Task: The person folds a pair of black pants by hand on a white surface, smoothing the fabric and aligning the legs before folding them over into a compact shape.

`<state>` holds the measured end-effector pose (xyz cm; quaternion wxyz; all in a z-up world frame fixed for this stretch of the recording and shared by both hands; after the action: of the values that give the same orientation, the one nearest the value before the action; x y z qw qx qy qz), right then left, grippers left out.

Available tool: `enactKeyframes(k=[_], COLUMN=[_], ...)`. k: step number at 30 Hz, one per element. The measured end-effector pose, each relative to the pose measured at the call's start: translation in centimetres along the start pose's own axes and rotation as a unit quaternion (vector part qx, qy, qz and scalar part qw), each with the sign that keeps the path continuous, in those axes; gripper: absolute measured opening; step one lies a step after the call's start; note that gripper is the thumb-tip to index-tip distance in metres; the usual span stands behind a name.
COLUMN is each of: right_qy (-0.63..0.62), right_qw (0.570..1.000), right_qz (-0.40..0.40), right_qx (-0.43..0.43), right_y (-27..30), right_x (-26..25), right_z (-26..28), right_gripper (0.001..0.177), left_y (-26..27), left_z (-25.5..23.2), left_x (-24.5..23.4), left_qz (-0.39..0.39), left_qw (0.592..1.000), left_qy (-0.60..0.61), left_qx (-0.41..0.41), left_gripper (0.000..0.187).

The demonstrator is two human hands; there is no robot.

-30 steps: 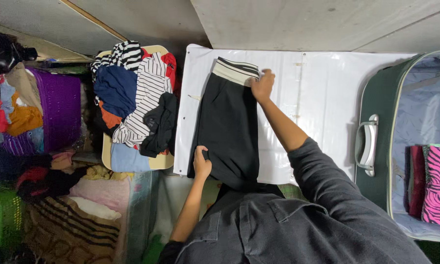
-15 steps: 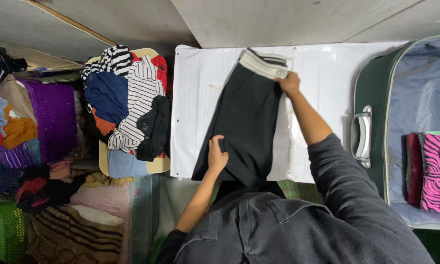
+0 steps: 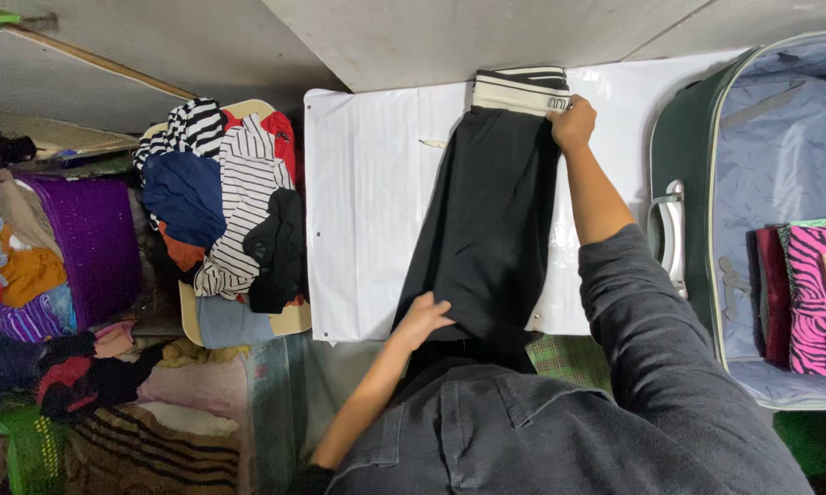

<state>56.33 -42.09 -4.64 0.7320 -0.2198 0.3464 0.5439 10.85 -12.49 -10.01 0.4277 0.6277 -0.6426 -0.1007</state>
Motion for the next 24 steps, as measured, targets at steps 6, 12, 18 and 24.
enactKeyframes(k=[6, 12, 18, 24], right_qy=[-0.014, -0.132, -0.269, -0.067], right_qw=[0.999, 0.991, 0.9, 0.871], right_qz=[0.004, 0.036, 0.31, 0.444], right_qx=[-0.044, 0.003, 0.146, 0.198], right_y=[0.2, 2.3, 11.6, 23.9], right_x=[-0.3, -1.7, -0.6, -1.1], right_z=[-0.6, -3.9, -9.7, -14.3], right_gripper=[0.032, 0.03, 0.013, 0.034], left_y=[-0.9, 0.1, 0.8, -0.4], left_z=[-6.9, -9.5, -10.1, -11.0], left_x=[-8.5, -6.6, -4.5, -3.5], left_qz=[-0.106, -0.188, -0.266, -0.26], left_qw=[0.959, 0.798, 0.734, 0.8], left_qy=[-0.224, -0.537, -0.566, -0.512], left_qx=[0.138, 0.198, 0.264, 0.172], left_gripper=[0.028, 0.033, 0.033, 0.035])
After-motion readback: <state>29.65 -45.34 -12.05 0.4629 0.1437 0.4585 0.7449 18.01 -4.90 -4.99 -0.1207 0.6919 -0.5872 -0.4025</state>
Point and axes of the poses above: each hand's wrist, its own y-axis away from the middle knuckle, its own x-axis out of the palm, z = x × y, the point moved 7 cm from there along -y, towards the middle knuckle, and after that the axes turned 3 degrees about x, right-handed, at the moved point
